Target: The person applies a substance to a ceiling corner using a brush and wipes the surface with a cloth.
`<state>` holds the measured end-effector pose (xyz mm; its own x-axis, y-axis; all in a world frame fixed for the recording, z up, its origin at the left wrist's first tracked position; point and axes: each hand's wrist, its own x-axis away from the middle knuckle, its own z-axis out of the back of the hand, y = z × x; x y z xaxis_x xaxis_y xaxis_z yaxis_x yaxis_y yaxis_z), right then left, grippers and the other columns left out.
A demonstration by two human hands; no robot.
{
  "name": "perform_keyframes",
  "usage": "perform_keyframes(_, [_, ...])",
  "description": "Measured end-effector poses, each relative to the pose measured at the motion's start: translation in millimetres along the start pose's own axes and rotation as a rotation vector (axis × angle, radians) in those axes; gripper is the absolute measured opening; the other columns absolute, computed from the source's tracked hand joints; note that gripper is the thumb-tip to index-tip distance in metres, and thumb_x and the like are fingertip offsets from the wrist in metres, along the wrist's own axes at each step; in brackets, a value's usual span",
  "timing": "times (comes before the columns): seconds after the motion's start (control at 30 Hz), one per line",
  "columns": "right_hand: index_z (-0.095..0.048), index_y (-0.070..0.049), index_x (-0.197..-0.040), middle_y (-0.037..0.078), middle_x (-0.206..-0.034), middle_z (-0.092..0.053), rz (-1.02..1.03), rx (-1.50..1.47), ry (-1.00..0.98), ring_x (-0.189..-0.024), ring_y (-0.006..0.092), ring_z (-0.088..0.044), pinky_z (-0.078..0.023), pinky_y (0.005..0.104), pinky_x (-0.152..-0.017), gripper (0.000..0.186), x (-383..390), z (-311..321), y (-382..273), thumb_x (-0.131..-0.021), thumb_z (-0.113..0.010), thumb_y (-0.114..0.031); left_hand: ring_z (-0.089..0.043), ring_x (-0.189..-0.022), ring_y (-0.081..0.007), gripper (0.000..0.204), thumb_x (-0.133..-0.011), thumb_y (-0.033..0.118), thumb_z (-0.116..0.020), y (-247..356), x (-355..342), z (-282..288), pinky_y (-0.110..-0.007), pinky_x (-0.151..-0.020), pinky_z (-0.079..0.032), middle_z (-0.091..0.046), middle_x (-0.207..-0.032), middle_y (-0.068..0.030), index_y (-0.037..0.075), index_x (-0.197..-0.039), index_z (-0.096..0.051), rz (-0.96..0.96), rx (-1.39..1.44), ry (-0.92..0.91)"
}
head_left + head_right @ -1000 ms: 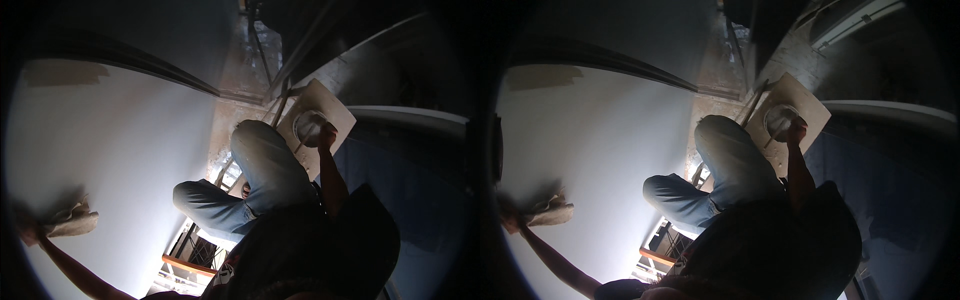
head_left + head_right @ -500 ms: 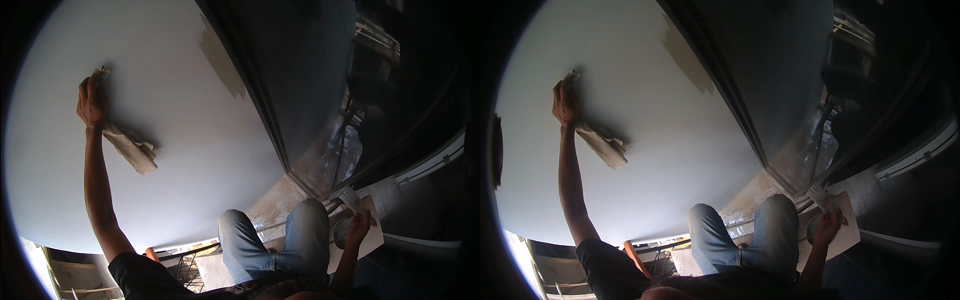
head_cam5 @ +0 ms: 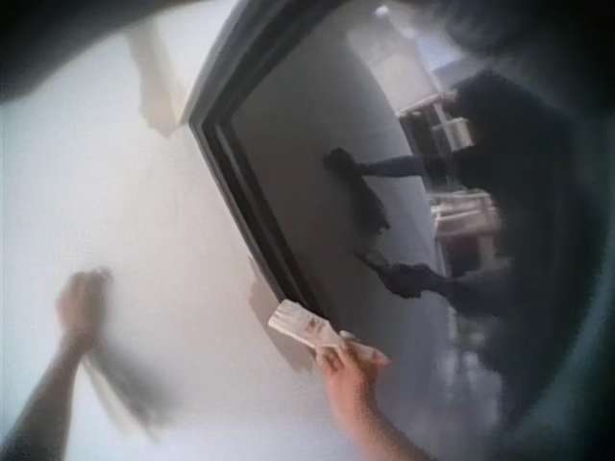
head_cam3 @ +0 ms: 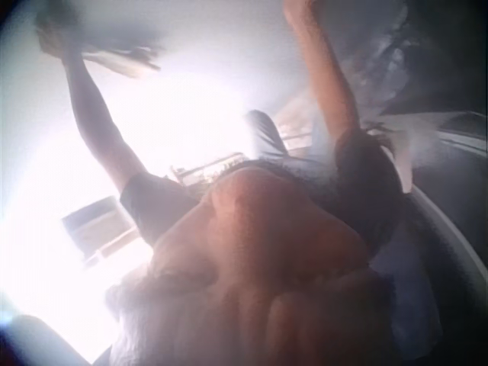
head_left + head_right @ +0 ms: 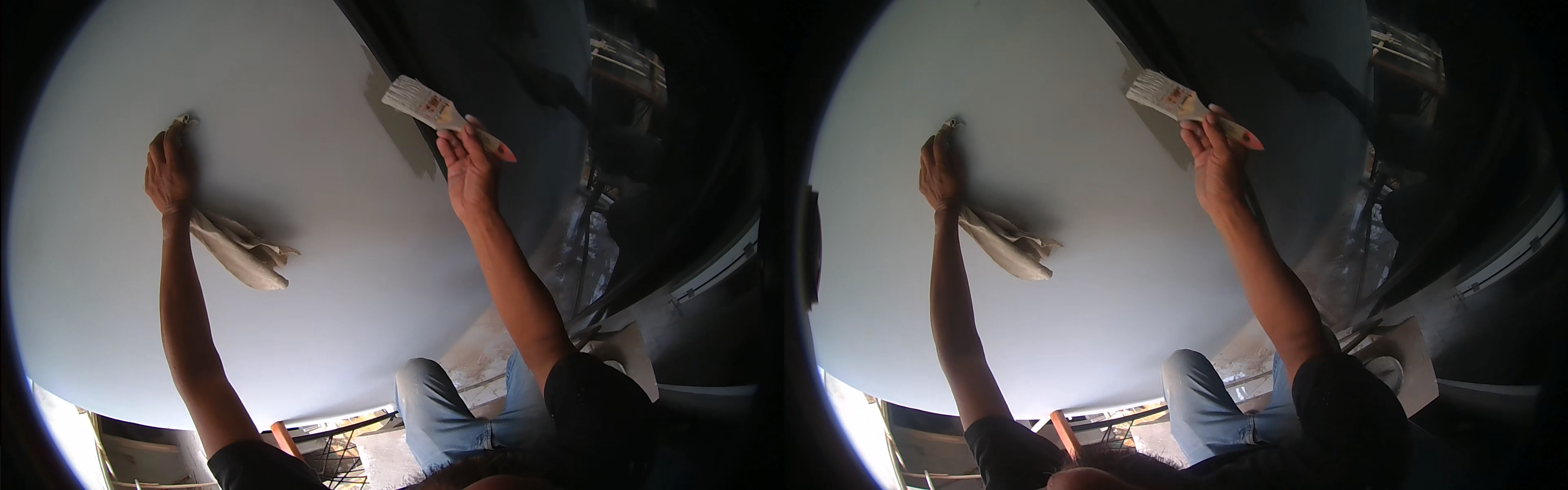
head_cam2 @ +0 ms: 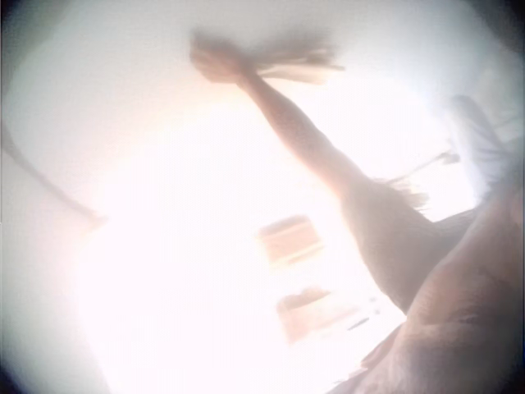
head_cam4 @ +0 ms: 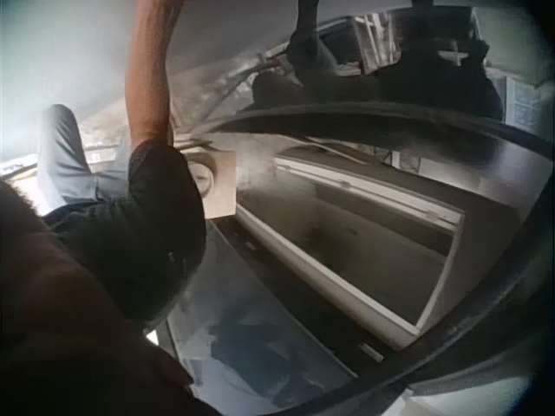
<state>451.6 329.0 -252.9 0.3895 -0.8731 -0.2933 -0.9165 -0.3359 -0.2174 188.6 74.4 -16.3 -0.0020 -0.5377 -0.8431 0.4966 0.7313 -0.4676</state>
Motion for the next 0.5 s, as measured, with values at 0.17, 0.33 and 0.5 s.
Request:
perform_keyframes(0.17, [-0.050, -0.008, -0.116, 0.004, -0.100, -0.059, 0.010, -0.112, 0.027, -0.090, 0.0128, -0.061, -0.048, 0.0292, -0.089, 0.035, -57, -47, 62, -0.088, -0.066, -0.020, -0.054, -0.110, -0.0192, 0.034, -0.090, 0.023, -0.048, -6, 2, 1, -0.037, -0.085, -0.048, -0.052, -0.119, 0.0018, 0.027, -0.124, -0.049, -0.005, -0.033, 0.011])
perform_keyframes(0.33, [-0.052, -0.008, -0.114, 0.004, -0.100, -0.060, 0.003, -0.194, 0.084, -0.089, 0.0130, -0.062, -0.050, 0.0289, -0.088, 0.030, -83, -64, 85, -0.089, -0.064, -0.018, -0.055, -0.109, -0.0201, 0.034, -0.089, 0.020, -0.050, 0, -6, 6, -0.037, -0.084, -0.048, -0.053, -0.117, -0.0006, 0.025, -0.123, -0.049, -0.015, -0.039, 0.029])
perform_keyframes(0.5, [-0.052, -0.009, -0.114, 0.004, -0.100, -0.062, -0.004, -0.221, 0.096, -0.090, 0.0124, -0.063, -0.050, 0.0283, -0.087, 0.028, -88, -66, 96, -0.089, -0.064, -0.017, -0.055, -0.109, -0.0221, 0.034, -0.088, 0.018, -0.051, 4, -2, 9, -0.037, -0.084, -0.048, -0.053, -0.116, -0.0031, 0.023, -0.122, -0.050, -0.034, -0.046, 0.039])
